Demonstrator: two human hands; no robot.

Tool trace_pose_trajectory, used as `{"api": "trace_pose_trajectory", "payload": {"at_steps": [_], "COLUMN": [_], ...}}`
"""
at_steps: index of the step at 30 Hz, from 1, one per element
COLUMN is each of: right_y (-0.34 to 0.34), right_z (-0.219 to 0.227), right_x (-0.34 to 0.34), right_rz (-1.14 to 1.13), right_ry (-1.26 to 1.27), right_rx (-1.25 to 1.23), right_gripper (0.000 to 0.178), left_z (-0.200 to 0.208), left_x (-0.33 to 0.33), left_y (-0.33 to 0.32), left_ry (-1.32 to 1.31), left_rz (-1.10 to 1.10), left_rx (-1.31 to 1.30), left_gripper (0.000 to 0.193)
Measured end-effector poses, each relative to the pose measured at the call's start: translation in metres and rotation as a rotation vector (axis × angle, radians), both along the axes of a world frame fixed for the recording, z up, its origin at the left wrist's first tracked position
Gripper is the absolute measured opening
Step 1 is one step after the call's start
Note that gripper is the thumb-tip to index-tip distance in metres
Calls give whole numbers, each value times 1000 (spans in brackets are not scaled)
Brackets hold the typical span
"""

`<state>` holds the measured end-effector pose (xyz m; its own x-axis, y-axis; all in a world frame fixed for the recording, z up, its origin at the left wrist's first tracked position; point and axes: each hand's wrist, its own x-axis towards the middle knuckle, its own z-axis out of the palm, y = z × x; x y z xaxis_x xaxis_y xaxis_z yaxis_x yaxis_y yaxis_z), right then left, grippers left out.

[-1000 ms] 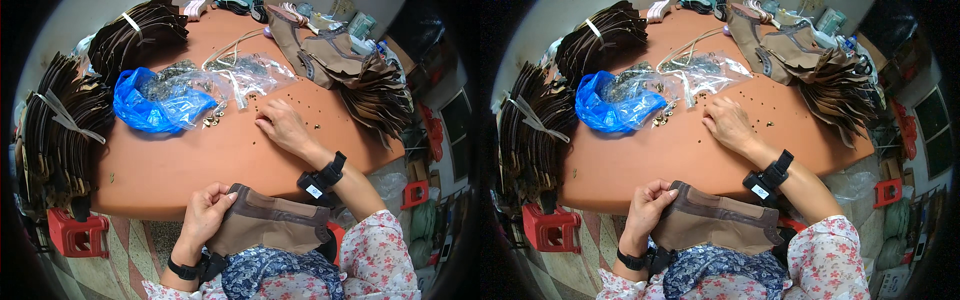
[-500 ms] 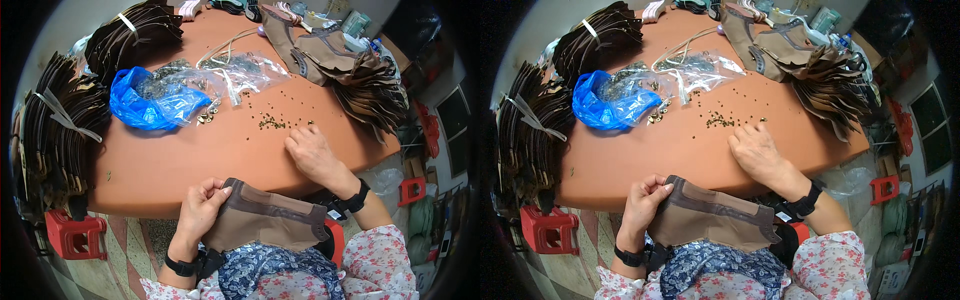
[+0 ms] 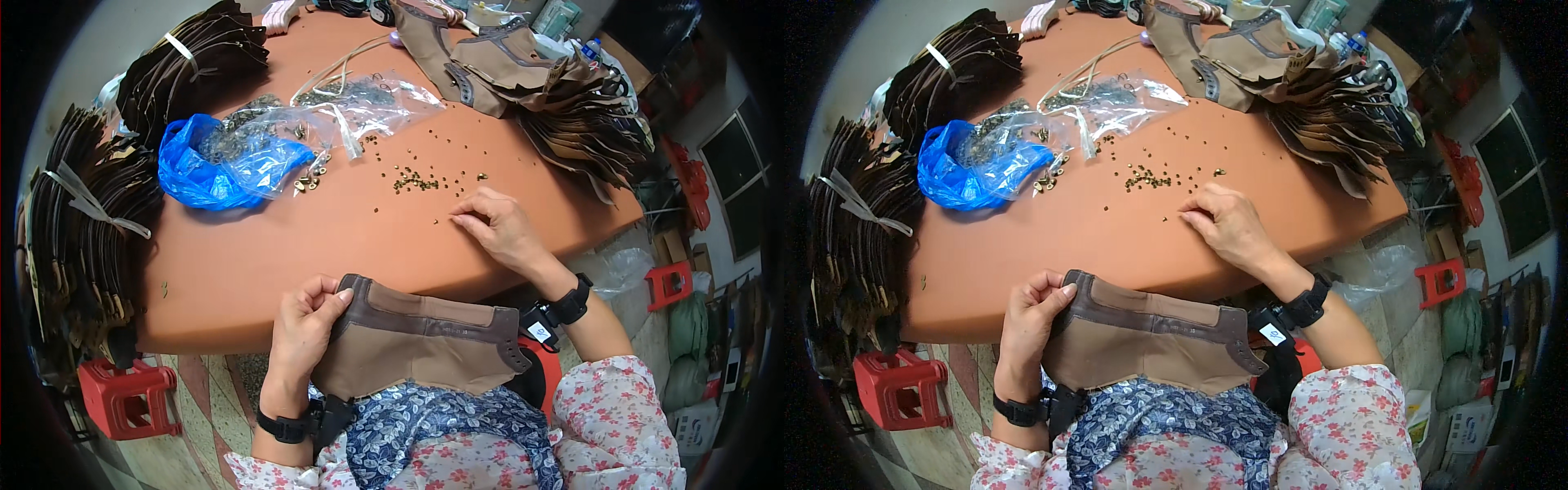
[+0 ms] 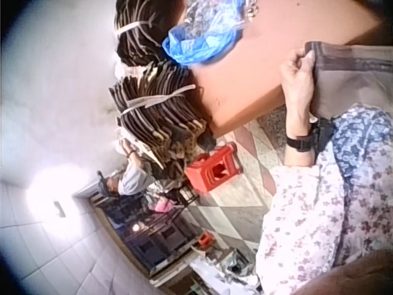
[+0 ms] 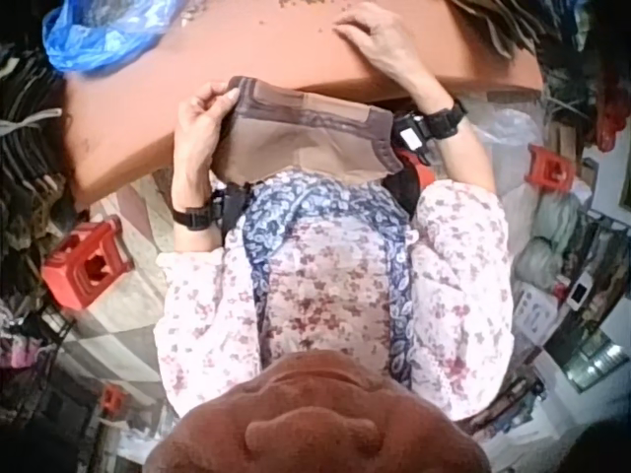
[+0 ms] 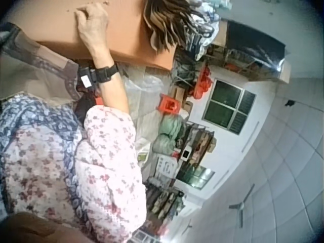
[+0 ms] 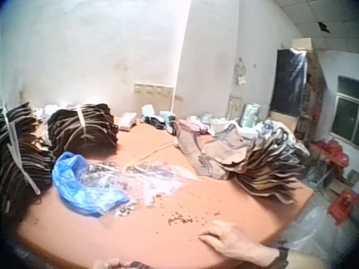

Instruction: Assembling and attaching small eyelets and components to leather shoe upper pieces at a workbench.

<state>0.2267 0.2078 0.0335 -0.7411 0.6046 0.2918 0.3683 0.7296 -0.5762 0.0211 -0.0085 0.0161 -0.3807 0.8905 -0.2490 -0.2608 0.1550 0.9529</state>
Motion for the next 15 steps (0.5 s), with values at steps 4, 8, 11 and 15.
{"api": "trace_pose_trajectory", "payload": {"at_steps": [4, 8, 11, 15], "right_y": [-4, -1, 1, 6], "right_z": [-1, -2, -2, 0], "right_x": [-7, -14, -18, -17], "right_rz": [47, 118, 167, 213], "right_ry": [-25, -34, -70, -114], "right_rx": [57, 181, 236, 291], "right_gripper": [11, 7, 6, 10], "left_z": [2, 1, -1, 0], "left_x": [1, 0, 0, 0], "left_y": [1, 0, 0, -1], "left_ry": [6, 13, 4, 6], "left_rz": [12, 13, 7, -5], "left_rx": [-9, -7, -6, 5], "left_gripper": [10, 10, 10, 11]}}
